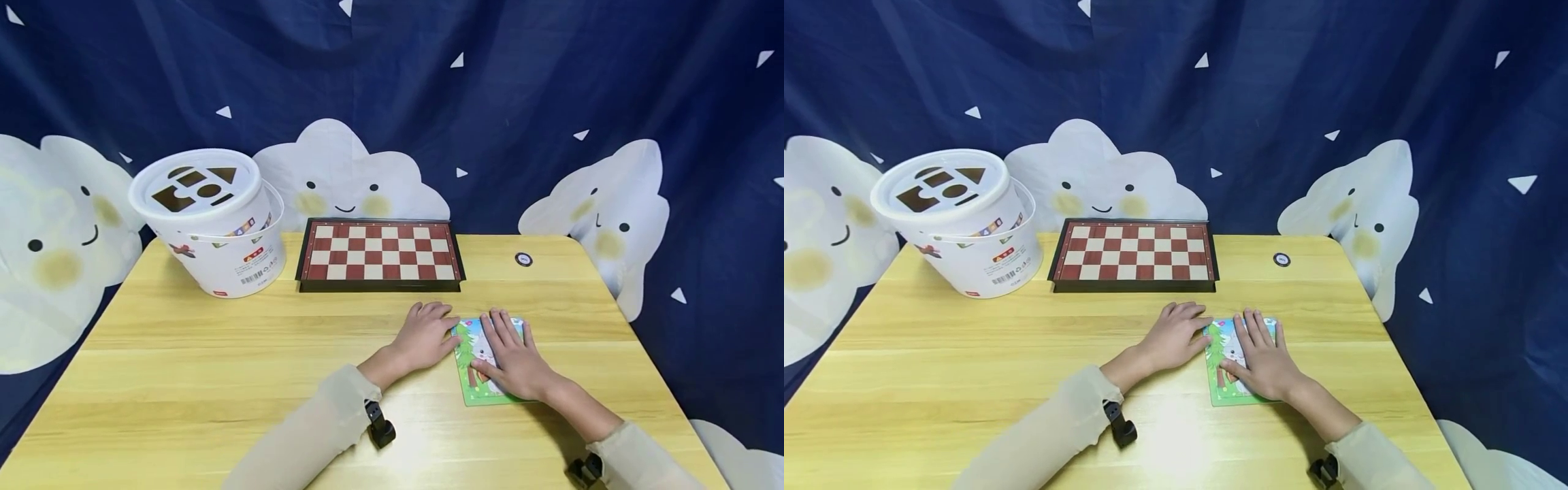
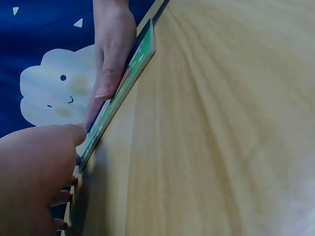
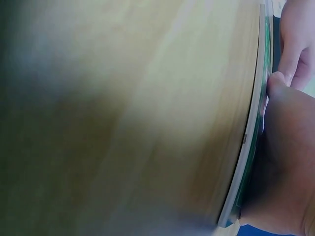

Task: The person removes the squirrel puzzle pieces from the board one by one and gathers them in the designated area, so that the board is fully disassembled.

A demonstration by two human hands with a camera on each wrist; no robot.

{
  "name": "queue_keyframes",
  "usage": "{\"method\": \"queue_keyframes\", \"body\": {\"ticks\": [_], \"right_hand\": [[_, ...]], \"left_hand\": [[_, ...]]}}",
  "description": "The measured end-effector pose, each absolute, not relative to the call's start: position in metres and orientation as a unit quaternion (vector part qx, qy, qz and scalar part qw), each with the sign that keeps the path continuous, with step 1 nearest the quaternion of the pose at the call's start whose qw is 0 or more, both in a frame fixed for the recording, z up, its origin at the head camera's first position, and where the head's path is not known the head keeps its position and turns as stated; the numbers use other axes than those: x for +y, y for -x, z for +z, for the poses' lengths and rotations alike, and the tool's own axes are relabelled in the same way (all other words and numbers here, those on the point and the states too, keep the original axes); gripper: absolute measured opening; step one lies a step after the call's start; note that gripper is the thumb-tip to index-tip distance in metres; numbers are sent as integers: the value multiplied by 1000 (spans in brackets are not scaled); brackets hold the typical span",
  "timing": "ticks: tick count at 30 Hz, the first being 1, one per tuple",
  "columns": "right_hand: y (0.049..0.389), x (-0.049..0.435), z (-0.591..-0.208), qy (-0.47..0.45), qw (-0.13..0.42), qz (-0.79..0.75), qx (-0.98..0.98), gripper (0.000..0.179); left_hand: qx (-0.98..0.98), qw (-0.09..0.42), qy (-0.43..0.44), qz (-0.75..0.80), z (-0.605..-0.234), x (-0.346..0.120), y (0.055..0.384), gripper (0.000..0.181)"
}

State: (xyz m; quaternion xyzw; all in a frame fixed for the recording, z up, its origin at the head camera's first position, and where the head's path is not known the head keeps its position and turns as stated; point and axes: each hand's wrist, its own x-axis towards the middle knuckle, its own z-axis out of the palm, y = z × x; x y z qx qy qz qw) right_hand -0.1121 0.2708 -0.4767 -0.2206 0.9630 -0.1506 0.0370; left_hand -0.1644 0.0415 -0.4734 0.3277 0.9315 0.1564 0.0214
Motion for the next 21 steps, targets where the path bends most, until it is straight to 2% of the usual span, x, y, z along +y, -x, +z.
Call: {"method": "queue_keyframes", "body": {"ticks": [5,9,12,16,21], "right_hand": [[113,269,-474,212,62,-137,966,86],[115,270,-476,205,77,-126,968,86],[116,271,-482,211,63,-133,966,86],[114,271,-483,219,41,-146,964,86],[113,268,-476,209,58,-134,967,86]], "left_hand": [[932,34,-327,153,-475,42,159,50],[935,11,-318,156,-476,48,158,43],[939,-10,-298,168,-477,55,159,35],[946,-10,-271,178,-476,63,159,35],[948,6,-253,194,-473,68,160,37]]}}
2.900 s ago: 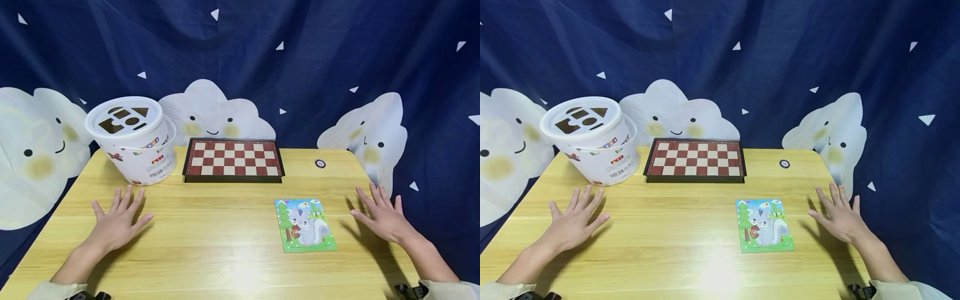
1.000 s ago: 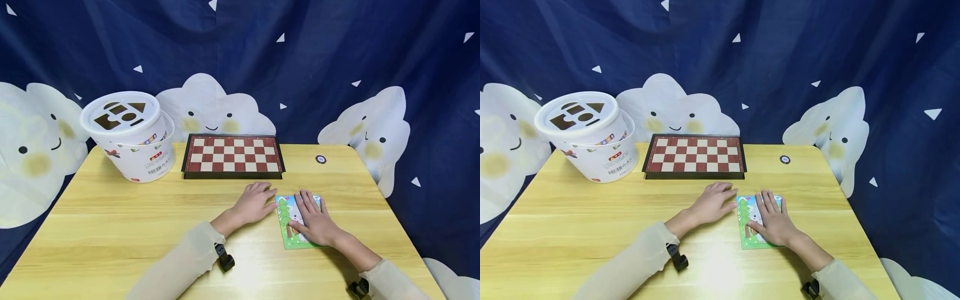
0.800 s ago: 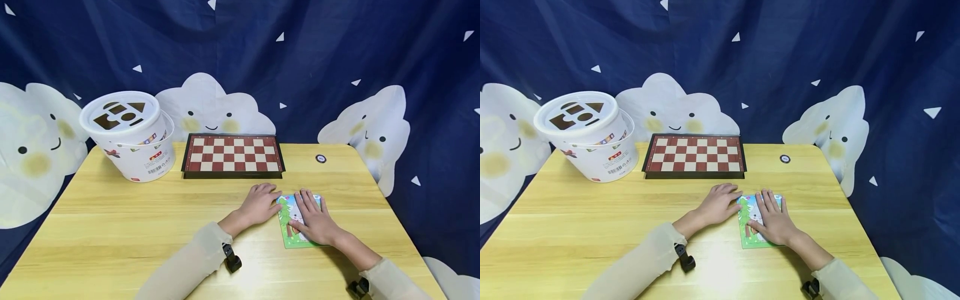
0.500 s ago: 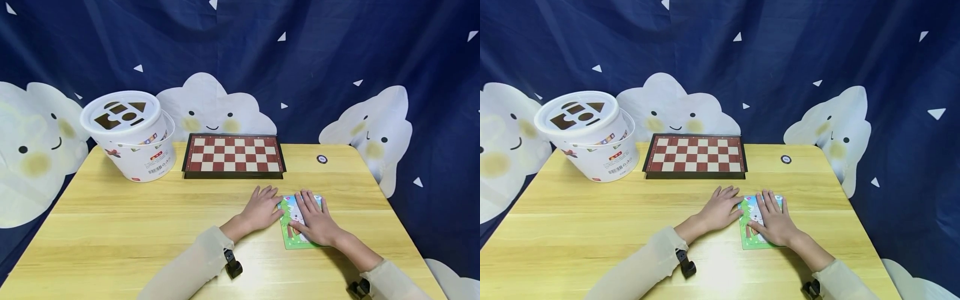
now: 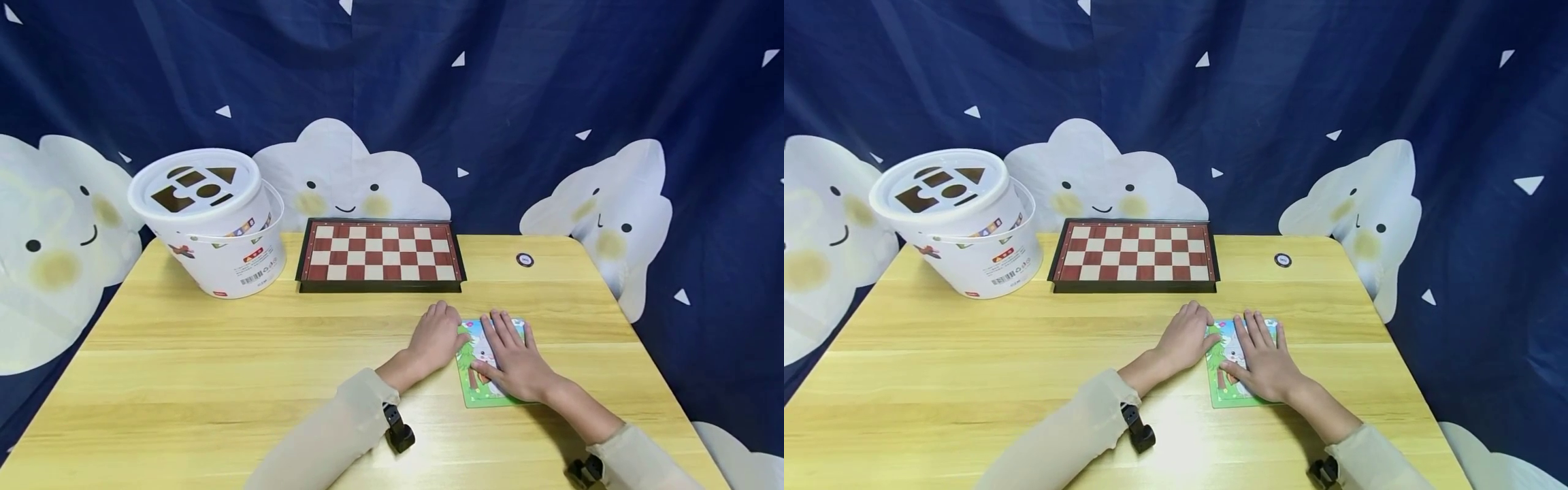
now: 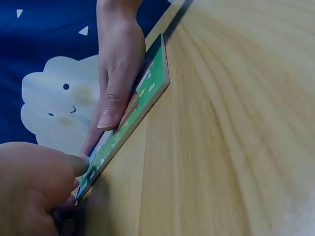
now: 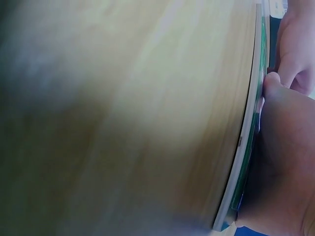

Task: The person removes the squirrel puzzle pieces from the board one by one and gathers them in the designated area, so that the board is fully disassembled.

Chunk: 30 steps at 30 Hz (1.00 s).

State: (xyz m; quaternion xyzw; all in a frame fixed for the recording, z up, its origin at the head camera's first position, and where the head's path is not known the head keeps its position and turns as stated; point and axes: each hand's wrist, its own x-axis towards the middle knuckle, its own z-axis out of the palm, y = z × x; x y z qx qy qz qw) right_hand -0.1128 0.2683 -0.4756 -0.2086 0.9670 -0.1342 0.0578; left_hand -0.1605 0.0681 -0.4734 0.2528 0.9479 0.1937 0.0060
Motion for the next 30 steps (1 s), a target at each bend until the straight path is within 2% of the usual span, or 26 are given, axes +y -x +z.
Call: {"method": "queue_keyframes", "body": {"ticks": [17,30], "right_hand": [[113,269,-475,201,75,-117,970,85],[114,269,-477,210,49,-128,968,86]], "left_hand": [[938,28,-212,272,-469,71,162,20],[888,74,-168,421,-467,66,170,5]]}}
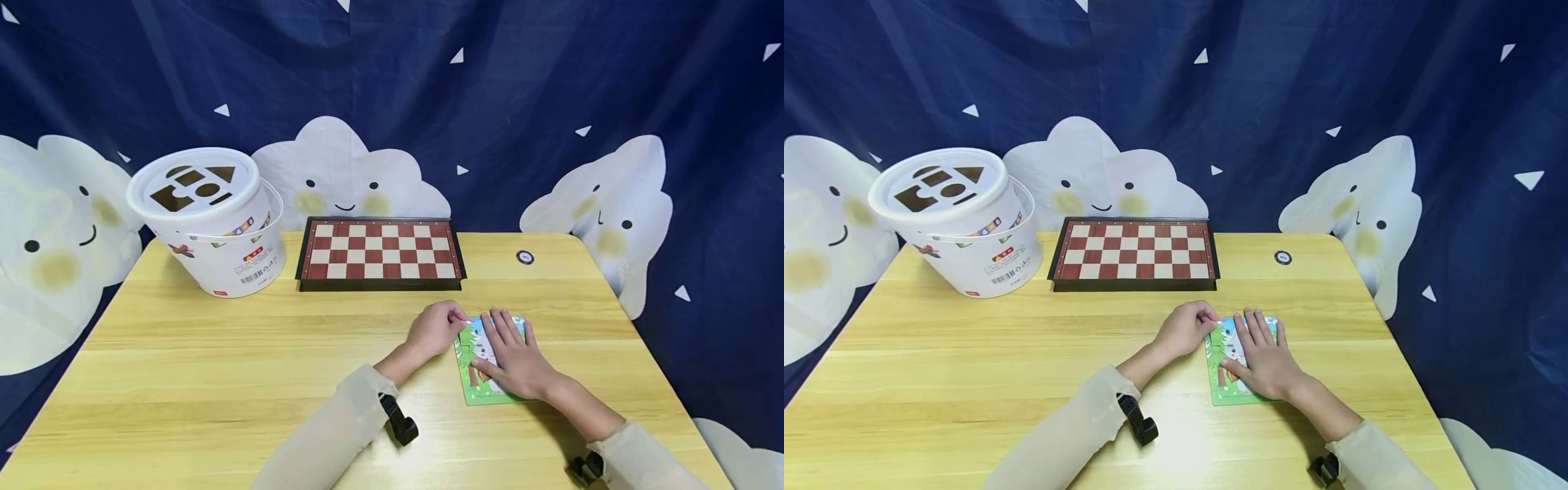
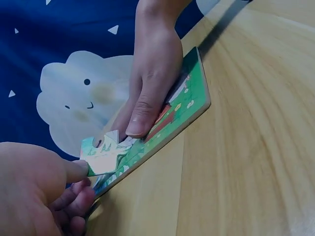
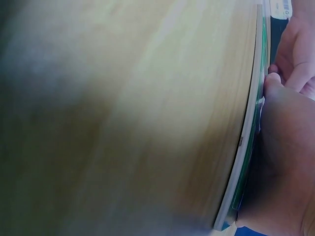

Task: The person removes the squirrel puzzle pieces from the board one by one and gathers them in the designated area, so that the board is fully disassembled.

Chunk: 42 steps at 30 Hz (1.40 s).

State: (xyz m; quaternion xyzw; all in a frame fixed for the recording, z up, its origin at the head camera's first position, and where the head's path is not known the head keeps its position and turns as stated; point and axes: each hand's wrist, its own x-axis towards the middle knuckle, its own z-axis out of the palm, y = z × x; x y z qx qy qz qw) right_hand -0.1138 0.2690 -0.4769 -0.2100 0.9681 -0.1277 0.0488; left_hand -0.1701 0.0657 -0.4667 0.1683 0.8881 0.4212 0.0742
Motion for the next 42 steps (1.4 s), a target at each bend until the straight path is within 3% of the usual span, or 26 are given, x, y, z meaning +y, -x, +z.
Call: {"method": "queue_keyframes", "body": {"ticks": [9,17,24,31,42], "right_hand": [[116,268,-473,199,74,-110,971,85],[115,267,-471,200,72,-112,971,86],[116,266,-471,203,71,-117,970,86],[115,269,-473,215,48,-128,967,85],[113,268,-472,206,68,-116,969,85]], "left_hand": [[858,75,-164,480,-462,56,177,6],[812,62,-195,547,-454,16,185,11],[808,53,-192,555,-448,-33,184,13],[826,59,-123,547,-443,-96,181,16],[853,47,-40,519,-454,-207,167,27]]}}
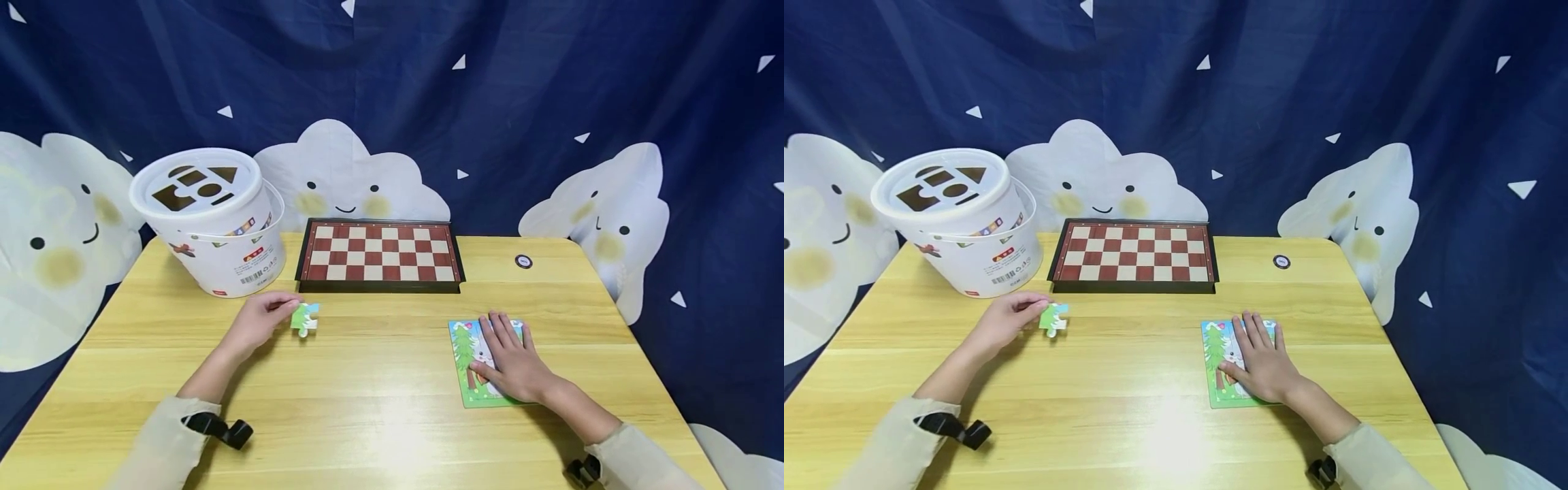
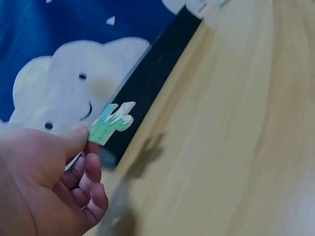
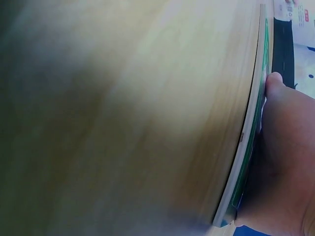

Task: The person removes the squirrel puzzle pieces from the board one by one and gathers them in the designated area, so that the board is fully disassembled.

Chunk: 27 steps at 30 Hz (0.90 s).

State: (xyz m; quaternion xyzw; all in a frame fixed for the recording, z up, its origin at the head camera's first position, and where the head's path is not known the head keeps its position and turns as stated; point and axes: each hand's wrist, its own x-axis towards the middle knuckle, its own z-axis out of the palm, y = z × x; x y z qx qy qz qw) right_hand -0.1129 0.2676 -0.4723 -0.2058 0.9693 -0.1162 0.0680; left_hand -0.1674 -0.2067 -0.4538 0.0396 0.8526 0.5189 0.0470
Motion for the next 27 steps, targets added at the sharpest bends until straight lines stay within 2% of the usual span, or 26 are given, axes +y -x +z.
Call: {"method": "queue_keyframes", "body": {"ticks": [5,12,18,27], "right_hand": [[113,267,-473,209,63,-120,968,86],[113,268,-478,225,26,-148,963,85],[114,268,-479,224,32,-150,963,87],[113,268,-476,209,58,-123,968,86]], "left_hand": [[880,40,-20,472,-458,-244,159,27],[921,6,-29,389,-460,-271,158,24],[929,-14,-45,367,-463,-275,160,19],[934,-16,-37,355,-465,-271,161,15]]}}
